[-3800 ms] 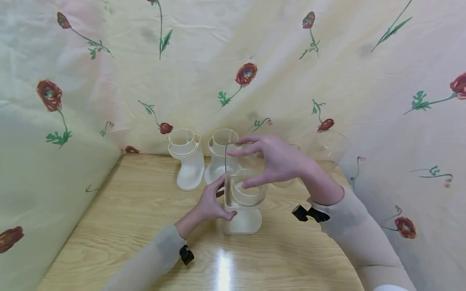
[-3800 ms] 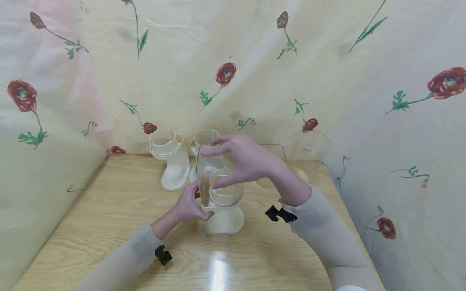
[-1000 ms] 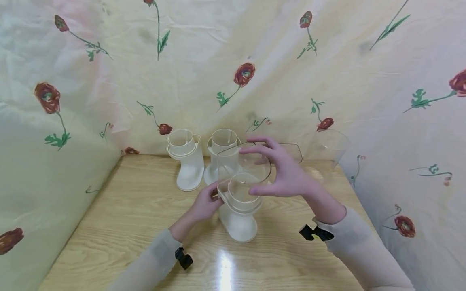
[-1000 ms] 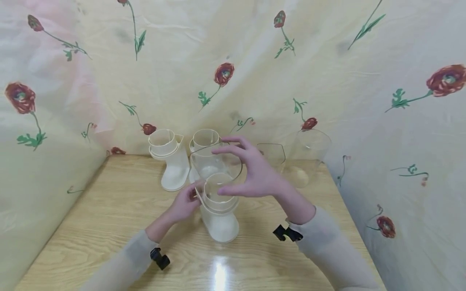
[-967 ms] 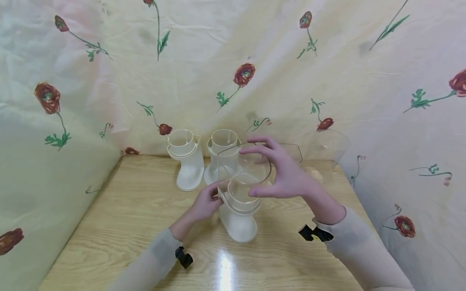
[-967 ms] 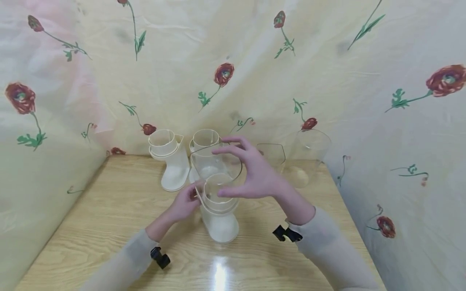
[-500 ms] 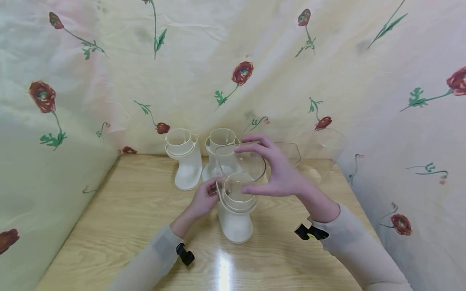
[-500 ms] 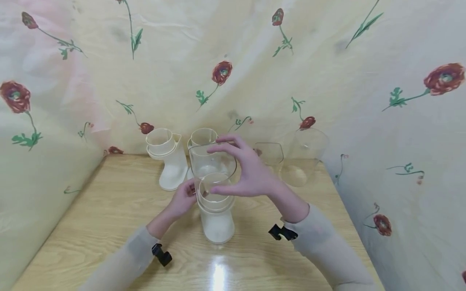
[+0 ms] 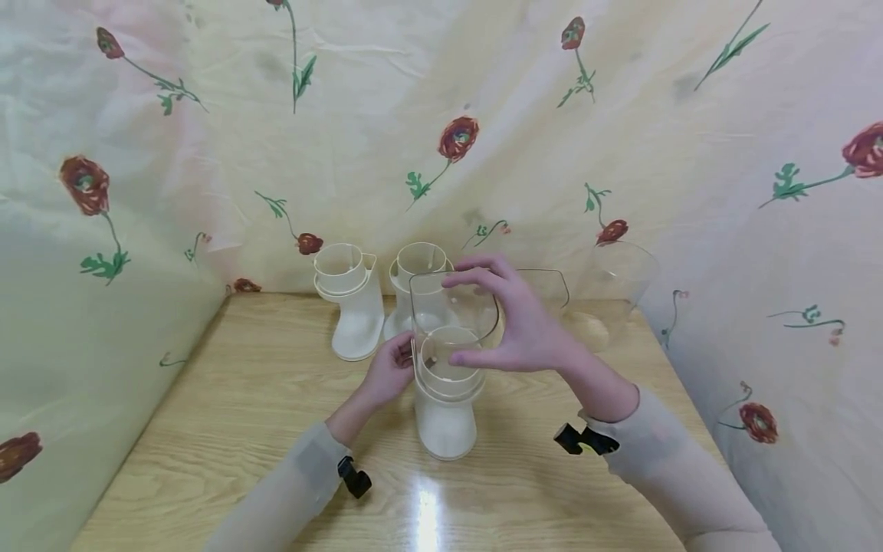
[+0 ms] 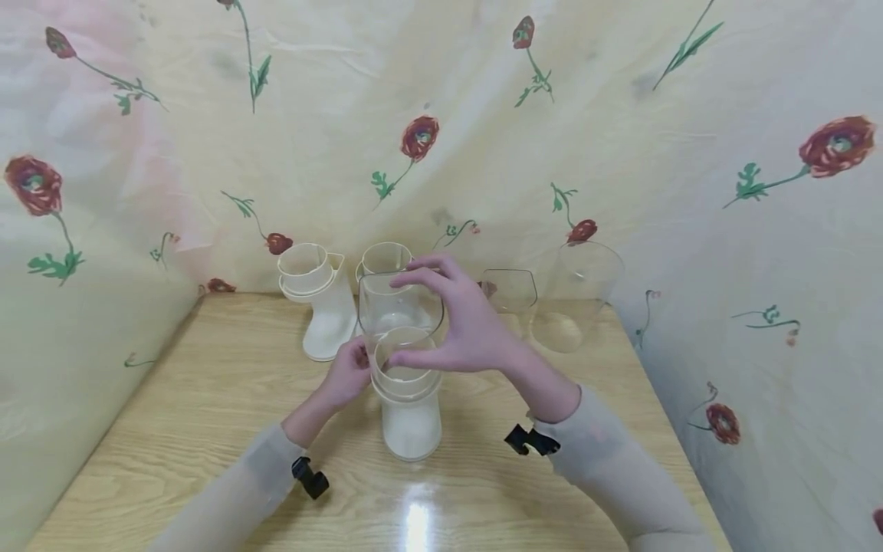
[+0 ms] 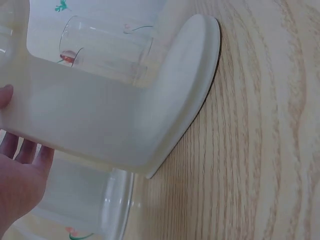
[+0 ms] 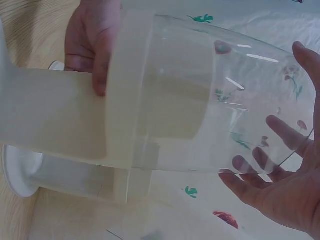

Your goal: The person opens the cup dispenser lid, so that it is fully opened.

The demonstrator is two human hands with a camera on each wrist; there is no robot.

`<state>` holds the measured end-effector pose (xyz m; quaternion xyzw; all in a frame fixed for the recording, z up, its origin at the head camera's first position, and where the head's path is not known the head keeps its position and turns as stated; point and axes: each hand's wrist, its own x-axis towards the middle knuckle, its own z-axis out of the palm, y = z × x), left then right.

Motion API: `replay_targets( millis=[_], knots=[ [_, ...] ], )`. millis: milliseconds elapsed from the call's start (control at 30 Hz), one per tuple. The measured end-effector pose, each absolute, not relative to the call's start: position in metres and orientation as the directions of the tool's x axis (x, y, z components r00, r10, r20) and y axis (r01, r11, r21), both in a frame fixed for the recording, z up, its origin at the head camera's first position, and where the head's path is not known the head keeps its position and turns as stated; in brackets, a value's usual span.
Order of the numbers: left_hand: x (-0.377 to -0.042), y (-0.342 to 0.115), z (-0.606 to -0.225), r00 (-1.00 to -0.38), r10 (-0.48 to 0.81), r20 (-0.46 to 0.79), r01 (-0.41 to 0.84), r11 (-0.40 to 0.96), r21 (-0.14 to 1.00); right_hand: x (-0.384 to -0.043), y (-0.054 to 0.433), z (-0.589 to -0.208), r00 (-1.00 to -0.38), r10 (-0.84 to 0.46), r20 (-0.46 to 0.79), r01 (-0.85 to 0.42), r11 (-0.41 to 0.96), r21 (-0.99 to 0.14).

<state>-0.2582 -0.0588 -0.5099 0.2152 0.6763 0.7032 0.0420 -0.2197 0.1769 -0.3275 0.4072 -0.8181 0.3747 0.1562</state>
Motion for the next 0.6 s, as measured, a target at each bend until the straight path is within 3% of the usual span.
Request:
replay_targets(
  millis=[600],
  knots=[
    [-0.256, -0.061, -0.505, -0.912, 0.319, 0.259, 0.257, -0.049, 0.965, -0.221, 0.176, -0.316, -0.685, -0.533, 0.497, -0.723, 0.417, -0.55]
  ],
)
